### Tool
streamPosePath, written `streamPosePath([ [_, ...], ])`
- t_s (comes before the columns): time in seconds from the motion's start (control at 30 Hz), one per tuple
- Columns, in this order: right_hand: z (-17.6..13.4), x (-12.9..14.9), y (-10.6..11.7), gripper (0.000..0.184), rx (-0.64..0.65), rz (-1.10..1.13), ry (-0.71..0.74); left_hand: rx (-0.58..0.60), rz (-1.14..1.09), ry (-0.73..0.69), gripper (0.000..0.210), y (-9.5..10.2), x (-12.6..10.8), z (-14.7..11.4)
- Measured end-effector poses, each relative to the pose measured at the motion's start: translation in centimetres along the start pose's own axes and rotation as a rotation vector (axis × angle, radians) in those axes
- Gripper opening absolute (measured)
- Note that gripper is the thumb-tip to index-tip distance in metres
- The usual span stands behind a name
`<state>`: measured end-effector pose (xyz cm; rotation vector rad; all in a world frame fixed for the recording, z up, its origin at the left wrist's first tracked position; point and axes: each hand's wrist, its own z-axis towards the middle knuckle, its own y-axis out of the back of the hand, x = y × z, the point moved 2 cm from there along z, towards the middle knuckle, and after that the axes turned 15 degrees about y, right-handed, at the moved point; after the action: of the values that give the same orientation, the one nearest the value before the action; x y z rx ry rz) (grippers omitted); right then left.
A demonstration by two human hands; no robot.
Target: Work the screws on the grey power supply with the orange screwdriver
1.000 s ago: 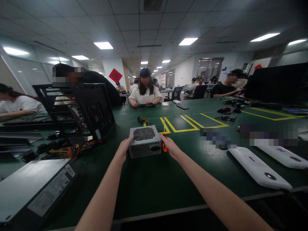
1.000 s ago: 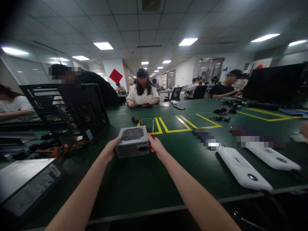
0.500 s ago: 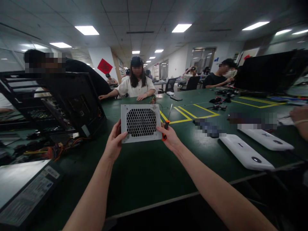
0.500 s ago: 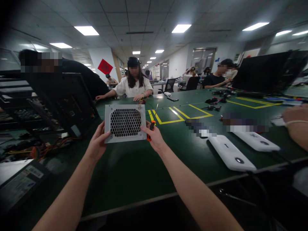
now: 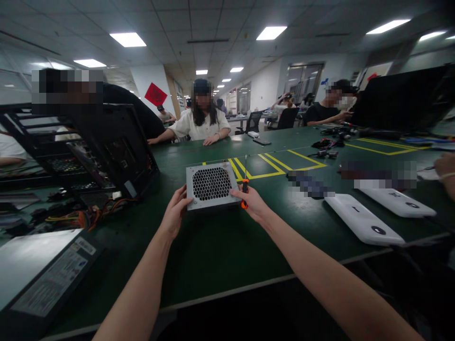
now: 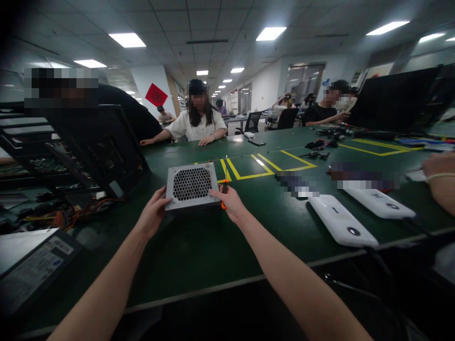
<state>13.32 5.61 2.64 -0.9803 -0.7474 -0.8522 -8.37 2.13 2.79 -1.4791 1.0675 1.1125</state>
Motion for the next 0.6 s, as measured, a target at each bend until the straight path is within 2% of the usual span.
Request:
streamPosePath([
  [0.1, -0.1, 0.0, 0.0, 0.019, -0.013, -0.043, -0.022, -0.055, 0.106, 0.017, 0.052, 0.4, -0.2, -0.1],
  [0.2, 0.0, 0.1, -0.1, 0.018, -0.052, -0.108, -0.052, -0.092, 0.228, 0.134, 0.048, 0.8, 0.2, 0.2],
  [0.27, 0.1, 0.6, 0.1, 0.02, -0.113, -0.165, -0.04, -0.161, 0.319, 0.11, 0.048, 0.8, 0.4, 0.3],
  [0.33, -0.5, 1.4, 0.3, 0.023, -0.196, -0.226, 0.004, -0.319, 0.477, -0.116, 0.051, 0.4, 0.1, -0.2],
  [0.4, -2.1, 2.4, 0.5, 0.026, -0.26, -0.276, 0.048, -0.426, 0.727, -0.46, 0.053, -0.8, -0.4, -1.4],
  [0.43, -3.3, 2.8, 0.5, 0.027, -0.269, -0.293, 0.057, -0.414, 0.868, -0.618, 0.052, -1.6, -0.5, -2.1],
  [0.5, -6.2, 3.3, 0.3, 0.029, -0.24, -0.319, 0.047, -0.29, 1.132, -0.823, 0.049, -3.3, -0.3, -3.3],
  [0.53, -7.7, 3.4, 0.2, 0.027, -0.213, -0.297, 0.029, -0.246, 1.242, -0.868, 0.049, -4.1, 0.0, -3.7],
  [0.6, -10.7, 3.2, -0.1, 0.024, -0.152, -0.268, -0.048, -0.268, 1.375, -0.916, 0.049, -5.1, 0.4, -4.3],
])
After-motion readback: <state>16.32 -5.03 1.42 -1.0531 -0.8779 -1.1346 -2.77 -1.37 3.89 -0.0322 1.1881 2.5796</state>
